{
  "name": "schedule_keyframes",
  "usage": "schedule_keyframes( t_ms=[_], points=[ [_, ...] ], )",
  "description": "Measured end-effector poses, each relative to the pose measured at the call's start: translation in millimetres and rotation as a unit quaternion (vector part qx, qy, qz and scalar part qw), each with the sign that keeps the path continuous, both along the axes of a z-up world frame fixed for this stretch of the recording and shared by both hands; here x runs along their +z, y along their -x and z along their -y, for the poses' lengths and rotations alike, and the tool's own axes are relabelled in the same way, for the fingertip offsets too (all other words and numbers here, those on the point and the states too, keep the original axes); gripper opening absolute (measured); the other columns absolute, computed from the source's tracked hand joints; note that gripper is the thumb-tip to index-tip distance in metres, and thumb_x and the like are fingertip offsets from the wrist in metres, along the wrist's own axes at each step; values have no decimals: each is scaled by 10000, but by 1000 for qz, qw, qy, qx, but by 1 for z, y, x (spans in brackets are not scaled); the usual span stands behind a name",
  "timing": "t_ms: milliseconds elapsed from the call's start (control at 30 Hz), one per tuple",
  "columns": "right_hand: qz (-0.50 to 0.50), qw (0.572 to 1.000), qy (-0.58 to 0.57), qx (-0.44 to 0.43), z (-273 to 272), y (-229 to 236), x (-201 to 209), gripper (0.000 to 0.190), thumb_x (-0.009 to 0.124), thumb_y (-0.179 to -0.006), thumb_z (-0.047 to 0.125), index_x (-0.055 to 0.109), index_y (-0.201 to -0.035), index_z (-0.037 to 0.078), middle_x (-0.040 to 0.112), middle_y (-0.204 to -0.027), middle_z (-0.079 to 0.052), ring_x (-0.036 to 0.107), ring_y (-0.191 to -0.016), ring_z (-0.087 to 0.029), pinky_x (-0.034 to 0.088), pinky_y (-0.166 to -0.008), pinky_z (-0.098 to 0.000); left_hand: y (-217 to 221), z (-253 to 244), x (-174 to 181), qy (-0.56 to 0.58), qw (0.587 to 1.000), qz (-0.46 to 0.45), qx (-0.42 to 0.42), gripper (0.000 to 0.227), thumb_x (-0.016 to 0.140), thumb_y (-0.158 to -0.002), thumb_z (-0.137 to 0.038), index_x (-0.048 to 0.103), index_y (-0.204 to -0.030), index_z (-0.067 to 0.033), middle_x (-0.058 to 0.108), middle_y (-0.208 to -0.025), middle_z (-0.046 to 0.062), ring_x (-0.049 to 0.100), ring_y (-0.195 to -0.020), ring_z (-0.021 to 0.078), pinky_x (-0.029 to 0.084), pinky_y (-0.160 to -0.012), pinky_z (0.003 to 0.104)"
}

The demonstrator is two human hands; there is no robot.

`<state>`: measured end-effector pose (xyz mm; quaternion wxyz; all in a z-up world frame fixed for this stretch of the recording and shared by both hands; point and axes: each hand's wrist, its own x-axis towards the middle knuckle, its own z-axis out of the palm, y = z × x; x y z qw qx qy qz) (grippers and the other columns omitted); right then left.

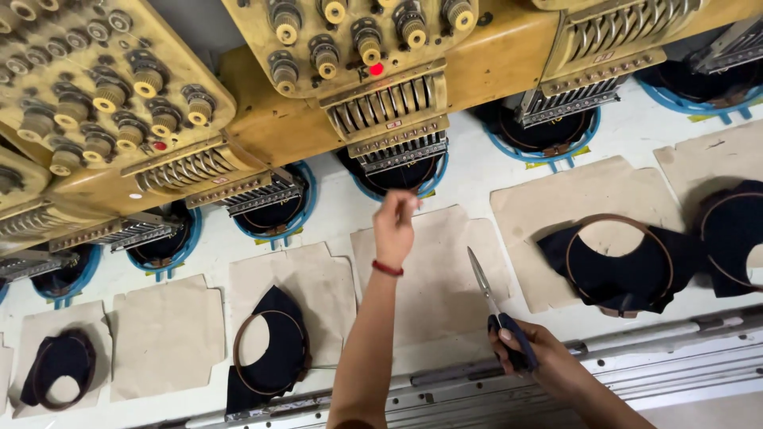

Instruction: The person prepares dark fabric pieces by placing them into embroidery hoops on a workbench, then moves to a multi-head embroidery machine to thread the needles. The person pulls thread through the needle eyes and adjusts the thread path, repeating the process for several heads.

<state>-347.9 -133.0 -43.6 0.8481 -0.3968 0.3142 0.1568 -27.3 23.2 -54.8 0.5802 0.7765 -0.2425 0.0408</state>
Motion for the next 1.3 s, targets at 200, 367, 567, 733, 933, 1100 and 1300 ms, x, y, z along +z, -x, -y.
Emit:
schedule_keyframes(
  t_ms=[200, 367, 567, 733, 933, 1100, 1300],
  points=[
    [29, 999, -26, 10, -4, 3, -21, 329, 725, -980, 205, 720, -1087, -106, 595, -778, -153, 545, -569, -230, 348, -505, -346, 9, -4, 2, 178, 977, -112, 20, 264, 679, -1070, -344, 656, -1007, -89, 773, -916, 73, 745, -917, 161, 579, -870, 323],
    [60, 998, -10, 25, -5, -8, -27, 349, 784, -971, 233, 645, -974, -88, 462, -690, -116, 442, -500, -197, 311, -403, -324, -11, 10, -4, 180, 978, -77, 71, 79, 672, -1056, -142, 641, -984, -137, 754, -1035, 51, 667, -639, 141, 581, -664, 306],
    [-6, 979, 188, 80, 24, -27, -25, 236, 842, -977, 187, 781, -940, -38, 642, -627, -202, 578, -531, -258, 390, -540, -336, -1, 12, 8, 134, 971, -166, 104, 174, 728, -1017, -243, 654, -933, -109, 815, -823, 96, 744, -638, 148, 607, -668, 286],
    [-90, 807, 547, 203, 47, -37, -37, 372, 843, -843, 496, 770, -1146, 294, 802, -1052, -39, 741, -1016, -215, 584, -935, -322, -5, 4, 8, 173, 969, -159, 75, 174, 728, -1030, -190, 731, -1126, -44, 688, -695, 76, 600, -559, 139, 521, -545, 323],
    [-123, 619, 677, 378, 81, -36, -106, 715, 660, -847, 786, 425, -1468, 522, 706, -1360, 92, 778, -1208, -225, 631, -1014, -389, -5, -3, 17, 60, 984, -133, 102, 232, 702, -1031, -331, 824, -1094, -143, 723, -723, -6, 640, -661, 93, 518, -644, 302],
    [-6, 512, 833, 210, 78, -32, -146, 578, 623, -811, 680, 575, -1359, 504, 680, -1367, 258, 762, -1127, -35, 673, -852, -377, -8, -1, 11, 81, 982, -141, 99, 209, 721, -1015, -298, 831, -1069, -128, 730, -721, -3, 654, -681, 89, 528, -694, 290],
    [99, 767, 603, 195, 81, -96, 57, 436, 777, -932, 342, 791, -1340, 494, 866, -903, 148, 725, -666, -33, 584, -736, -171, -3, -5, 10, 93, 980, -151, 94, 215, 722, -1015, -306, 839, -1051, -129, 787, -821, -25, 692, -698, 99, 565, -716, 292]
  ],
)
